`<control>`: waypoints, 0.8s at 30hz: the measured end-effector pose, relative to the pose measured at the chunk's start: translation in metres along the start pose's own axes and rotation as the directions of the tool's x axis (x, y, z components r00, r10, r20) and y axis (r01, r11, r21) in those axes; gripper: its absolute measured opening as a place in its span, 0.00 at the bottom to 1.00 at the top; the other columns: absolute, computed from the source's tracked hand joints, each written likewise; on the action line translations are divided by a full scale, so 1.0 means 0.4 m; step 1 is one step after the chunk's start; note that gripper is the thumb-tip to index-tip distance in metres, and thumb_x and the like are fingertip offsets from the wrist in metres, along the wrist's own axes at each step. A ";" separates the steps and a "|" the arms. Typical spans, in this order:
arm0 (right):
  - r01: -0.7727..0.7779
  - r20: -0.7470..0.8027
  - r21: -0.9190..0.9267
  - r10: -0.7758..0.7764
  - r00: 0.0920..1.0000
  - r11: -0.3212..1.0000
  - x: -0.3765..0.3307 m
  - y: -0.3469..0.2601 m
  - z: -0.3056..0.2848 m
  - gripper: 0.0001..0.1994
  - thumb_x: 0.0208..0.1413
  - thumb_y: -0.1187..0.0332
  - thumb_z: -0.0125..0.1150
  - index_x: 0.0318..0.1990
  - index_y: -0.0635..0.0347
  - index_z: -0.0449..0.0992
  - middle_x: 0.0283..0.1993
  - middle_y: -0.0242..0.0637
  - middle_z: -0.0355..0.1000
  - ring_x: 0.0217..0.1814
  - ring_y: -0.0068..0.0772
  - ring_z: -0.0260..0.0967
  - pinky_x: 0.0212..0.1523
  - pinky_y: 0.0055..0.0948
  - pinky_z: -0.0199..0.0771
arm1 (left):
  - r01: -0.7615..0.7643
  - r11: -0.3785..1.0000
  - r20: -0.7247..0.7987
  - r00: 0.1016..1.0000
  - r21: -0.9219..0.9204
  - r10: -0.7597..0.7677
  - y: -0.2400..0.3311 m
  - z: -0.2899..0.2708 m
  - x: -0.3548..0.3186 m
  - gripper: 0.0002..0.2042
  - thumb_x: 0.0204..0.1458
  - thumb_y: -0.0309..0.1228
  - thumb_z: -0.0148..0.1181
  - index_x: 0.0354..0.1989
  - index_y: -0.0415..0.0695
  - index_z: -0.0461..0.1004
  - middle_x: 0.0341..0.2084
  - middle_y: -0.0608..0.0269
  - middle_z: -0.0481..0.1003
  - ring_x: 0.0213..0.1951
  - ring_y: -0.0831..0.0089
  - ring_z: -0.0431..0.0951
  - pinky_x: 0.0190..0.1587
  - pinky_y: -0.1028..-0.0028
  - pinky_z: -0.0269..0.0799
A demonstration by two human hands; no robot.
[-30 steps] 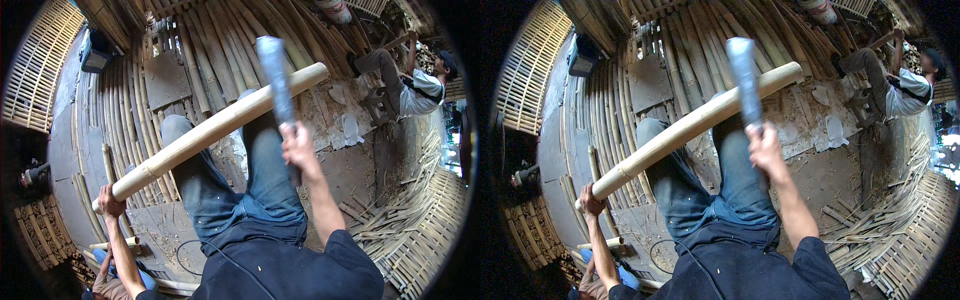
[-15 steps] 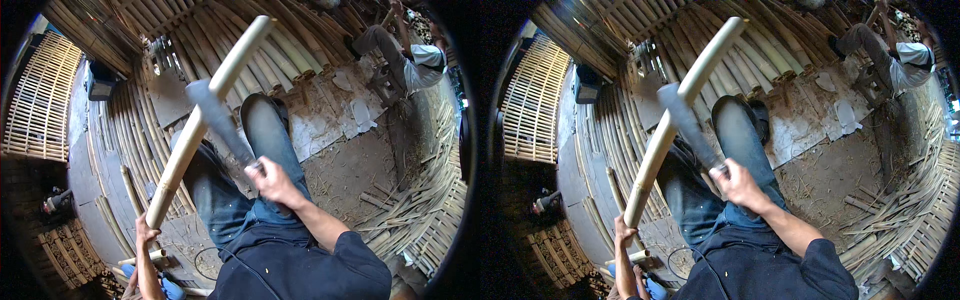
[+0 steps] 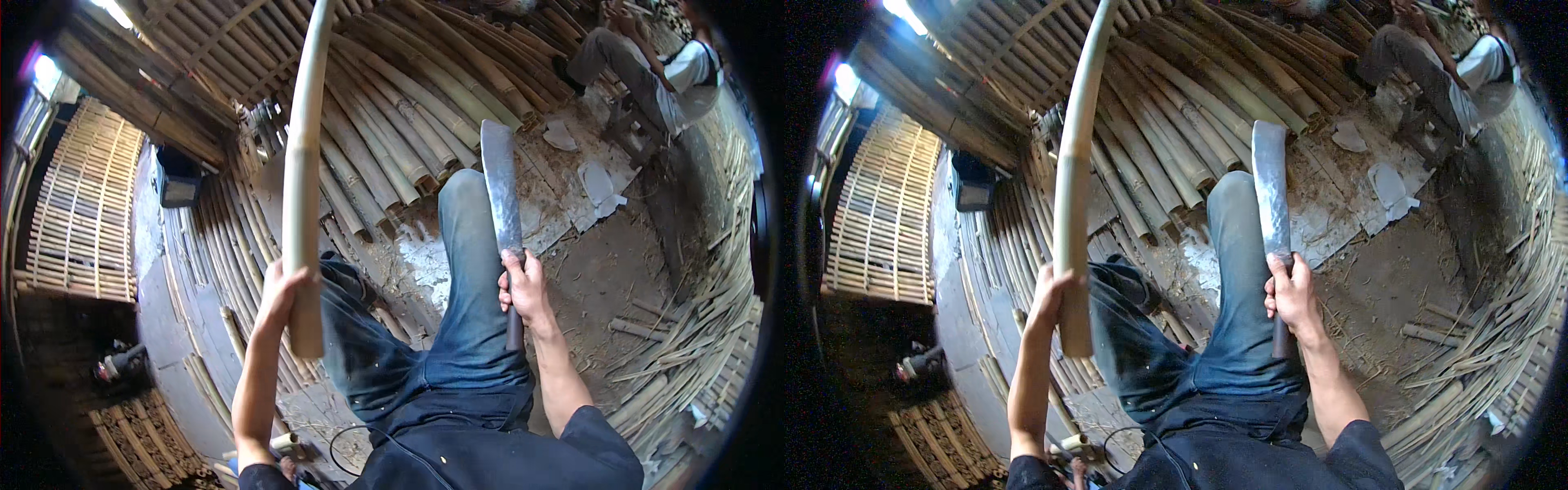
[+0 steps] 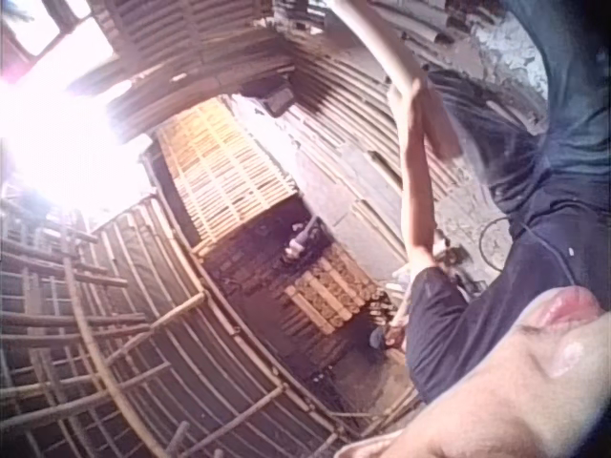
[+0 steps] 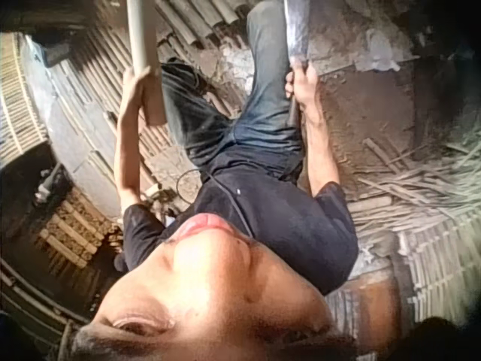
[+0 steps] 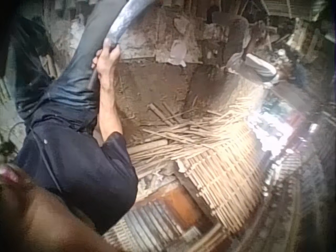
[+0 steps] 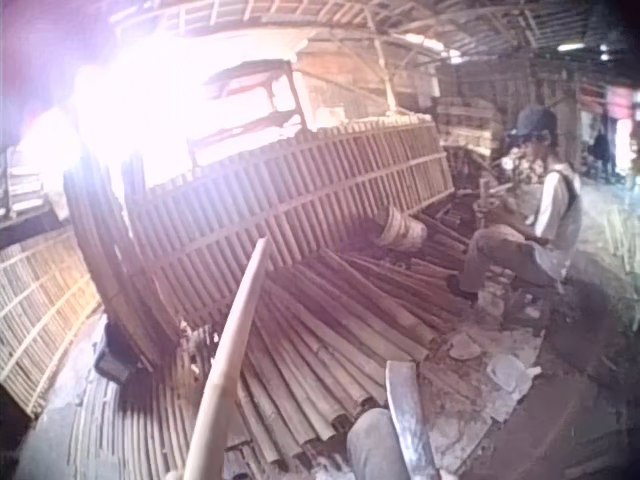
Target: The recorder uses a large blade to shave and shape a bamboo pole in a workshop environment.
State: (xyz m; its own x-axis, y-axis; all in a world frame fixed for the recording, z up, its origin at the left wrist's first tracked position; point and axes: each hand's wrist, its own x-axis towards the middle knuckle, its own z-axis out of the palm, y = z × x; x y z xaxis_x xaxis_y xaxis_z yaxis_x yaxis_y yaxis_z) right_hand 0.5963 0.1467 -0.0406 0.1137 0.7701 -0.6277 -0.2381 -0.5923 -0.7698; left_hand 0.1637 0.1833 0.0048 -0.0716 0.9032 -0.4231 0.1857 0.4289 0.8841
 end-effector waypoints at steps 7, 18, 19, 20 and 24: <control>0.050 -0.058 -0.007 -0.050 0.997 0.999 0.002 0.013 -0.049 0.16 0.73 0.54 0.59 0.49 0.58 0.66 0.22 0.30 0.66 0.13 0.21 0.63 0.12 0.26 0.66 | -0.149 0.963 -0.229 0.953 0.223 0.200 0.225 0.320 0.576 0.31 0.49 0.48 0.75 0.51 0.32 0.81 0.37 0.52 0.84 0.32 0.65 0.85 0.38 0.62 0.84; -0.037 -0.217 0.079 0.054 0.975 0.996 0.015 0.009 -0.122 0.15 0.73 0.54 0.59 0.48 0.55 0.66 0.22 0.30 0.66 0.13 0.21 0.63 0.11 0.26 0.66 | -0.403 0.874 0.507 0.832 0.272 0.226 0.067 0.555 0.599 0.38 0.58 0.49 0.72 0.70 0.37 0.70 0.60 0.45 0.80 0.56 0.63 0.83 0.58 0.63 0.79; -0.034 -0.229 0.071 0.050 0.972 0.997 0.016 0.000 -0.126 0.14 0.73 0.55 0.59 0.47 0.55 0.66 0.22 0.30 0.65 0.13 0.21 0.62 0.11 0.26 0.66 | -0.393 0.852 0.506 0.843 0.345 0.184 0.021 0.540 0.598 0.37 0.57 0.49 0.73 0.69 0.37 0.71 0.59 0.45 0.80 0.55 0.63 0.83 0.58 0.64 0.78; -0.033 -0.239 0.071 0.049 0.970 0.997 0.017 0.004 -0.135 0.13 0.74 0.56 0.58 0.46 0.55 0.66 0.21 0.29 0.65 0.12 0.20 0.62 0.10 0.25 0.65 | -0.384 0.826 0.506 0.851 0.413 0.143 -0.031 0.527 0.601 0.36 0.57 0.49 0.73 0.68 0.37 0.72 0.57 0.44 0.81 0.54 0.62 0.84 0.58 0.64 0.78; -0.010 -0.255 0.107 0.037 0.966 0.994 0.019 -0.002 -0.140 0.12 0.74 0.57 0.57 0.45 0.56 0.66 0.21 0.29 0.64 0.12 0.19 0.60 0.10 0.24 0.64 | -0.177 0.943 0.364 0.929 0.281 0.065 -0.325 0.382 0.691 0.27 0.56 0.43 0.72 0.56 0.34 0.81 0.43 0.53 0.86 0.40 0.66 0.86 0.45 0.68 0.80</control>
State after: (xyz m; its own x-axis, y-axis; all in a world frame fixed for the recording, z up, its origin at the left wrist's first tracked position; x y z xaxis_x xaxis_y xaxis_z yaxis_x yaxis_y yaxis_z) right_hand 0.6515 0.1397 -0.0514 0.3475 0.6617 -0.6644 -0.3410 -0.5708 -0.7469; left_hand 0.2698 0.3750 -0.2573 0.3021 0.8618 -0.4075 0.4634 0.2408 0.8528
